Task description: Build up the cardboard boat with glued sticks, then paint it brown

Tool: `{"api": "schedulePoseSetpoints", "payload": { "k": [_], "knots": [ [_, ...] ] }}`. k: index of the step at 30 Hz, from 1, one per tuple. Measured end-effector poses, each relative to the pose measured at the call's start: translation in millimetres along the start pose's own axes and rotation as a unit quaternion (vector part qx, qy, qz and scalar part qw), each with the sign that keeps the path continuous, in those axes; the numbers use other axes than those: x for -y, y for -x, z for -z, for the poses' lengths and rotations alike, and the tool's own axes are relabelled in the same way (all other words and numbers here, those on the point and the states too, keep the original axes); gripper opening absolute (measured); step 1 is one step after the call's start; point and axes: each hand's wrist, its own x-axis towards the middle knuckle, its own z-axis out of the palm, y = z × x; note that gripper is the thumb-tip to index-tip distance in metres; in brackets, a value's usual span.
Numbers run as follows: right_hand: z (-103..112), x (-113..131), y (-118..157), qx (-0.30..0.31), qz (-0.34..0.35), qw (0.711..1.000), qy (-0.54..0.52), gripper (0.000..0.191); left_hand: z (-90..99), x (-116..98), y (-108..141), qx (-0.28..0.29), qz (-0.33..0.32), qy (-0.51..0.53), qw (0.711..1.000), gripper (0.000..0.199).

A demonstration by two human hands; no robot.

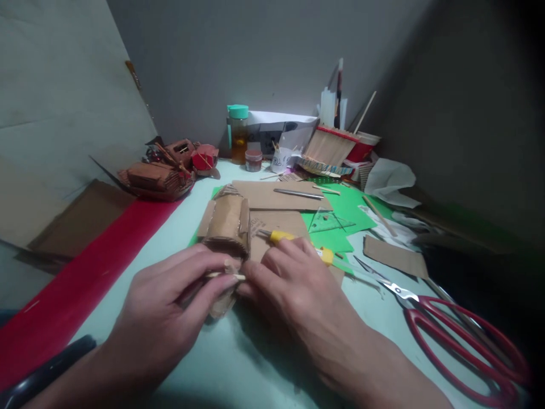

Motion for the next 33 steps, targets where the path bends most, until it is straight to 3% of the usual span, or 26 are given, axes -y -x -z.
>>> {"api": "schedulePoseSetpoints", "payload": {
  "k": [3, 8, 12, 16, 18, 21, 24, 33],
  "knots": [
    [11.6, -2.0, -0.7, -0.012, -0.014, 1.0, -0.006, 0.032, 0.7, -1.0, 0.0, -0.013, 0.005, -0.01, 1.0, 0.011],
    [45.0, -3.4, 5.2, -0.099, -0.04, 0.994, 0.017, 0.016, 0.4, -0.7, 0.7, -0.014, -0.006, -0.013, 1.0, 0.012],
    [54.9, 2.6, 12.6, -0.104, -0.061, 0.992, 0.044, 0.012, -0.2, 1.6, 4.1, -0.022, -0.005, -0.01, 1.0, 0.009],
    [54.3, 9.9, 12.4, -0.095, -0.061, 0.993, 0.02, 0.011, -0.5, 3.1, 7.3, -0.014, -0.005, -0.015, 1.0, 0.007],
    [55.4, 13.2, 9.4, -0.062, -0.026, 0.998, -0.007, 0.016, -1.3, 3.1, 7.2, -0.017, -0.012, -0.016, 1.0, 0.008],
    [55.3, 14.8, 5.4, 0.016, 0.051, 0.998, -0.045, 0.037, -2.7, 3.0, 6.6, -0.027, -0.017, -0.017, 0.999, 0.009],
    [47.1, 12.9, 5.3, 0.047, 0.07, 0.995, -0.048, 0.04, -4.1, 3.9, 7.8, -0.028, -0.014, -0.016, 0.999, 0.008],
    [9.7, 14.6, 6.2, -0.046, 0.054, 0.997, 0.024, 0.039, -7.4, 8.3, 8.9, -0.05, -0.023, -0.009, 0.998, 0.008]
  ]
}}
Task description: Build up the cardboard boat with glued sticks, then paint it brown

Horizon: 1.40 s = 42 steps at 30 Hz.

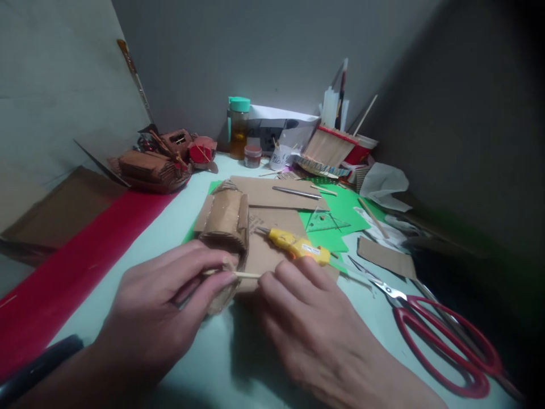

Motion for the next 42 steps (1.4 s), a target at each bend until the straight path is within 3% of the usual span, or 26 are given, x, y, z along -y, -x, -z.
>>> {"api": "schedulePoseSetpoints", "payload": {
  "k": [4, 7, 9, 13, 16, 19, 21, 24, 30, 42],
  "knots": [
    [3.2, -0.9, -1.0, 0.017, -0.005, 1.0, -0.024, 0.039, 1.5, -3.2, -3.3, 0.007, -0.008, -0.014, 1.0, 0.009],
    [20.9, -1.7, 1.5, 0.106, -0.007, 0.992, -0.067, 0.04, 2.5, -5.9, -4.8, 0.004, -0.004, -0.022, 1.0, 0.009],
    [36.7, -3.1, 4.6, 0.127, -0.027, 0.985, -0.115, 0.036, 2.6, -6.5, -5.1, 0.004, 0.005, -0.015, 1.0, 0.01],
    [62.3, -9.6, 11.4, 0.028, -0.13, 0.975, -0.178, 0.018, 2.7, -4.5, -3.7, 0.01, 0.008, -0.011, 1.0, 0.008],
    [68.6, -16.0, 13.3, -0.038, -0.203, 0.965, -0.165, 0.013, 3.6, -3.5, -1.9, 0.016, 0.008, -0.008, 1.0, 0.009],
    [64.9, -20.8, 11.6, -0.109, -0.224, 0.96, -0.13, 0.011, 4.4, -5.2, -1.3, 0.014, 0.018, -0.039, 0.999, 0.008],
    [58.9, -22.1, 9.6, -0.111, -0.213, 0.962, -0.131, 0.01, 4.4, -7.0, -1.6, 0.009, 0.018, -0.056, 0.998, 0.009],
    [47.5, -21.3, 6.9, -0.049, -0.186, 0.969, -0.157, 0.005, 4.2, -9.1, -2.3, -0.001, 0.025, -0.053, 0.998, 0.01],
    [27.8, -18.3, 4.1, 0.082, -0.141, 0.974, -0.16, 0.024, 4.9, -9.8, -2.9, 0.008, 0.037, -0.049, 0.998, 0.014],
    [22.9, -17.9, 5.6, 0.095, -0.139, 0.97, -0.178, 0.019, 5.5, -9.3, -2.0, 0.015, 0.077, -0.012, 0.997, 0.015]
  ]
}}
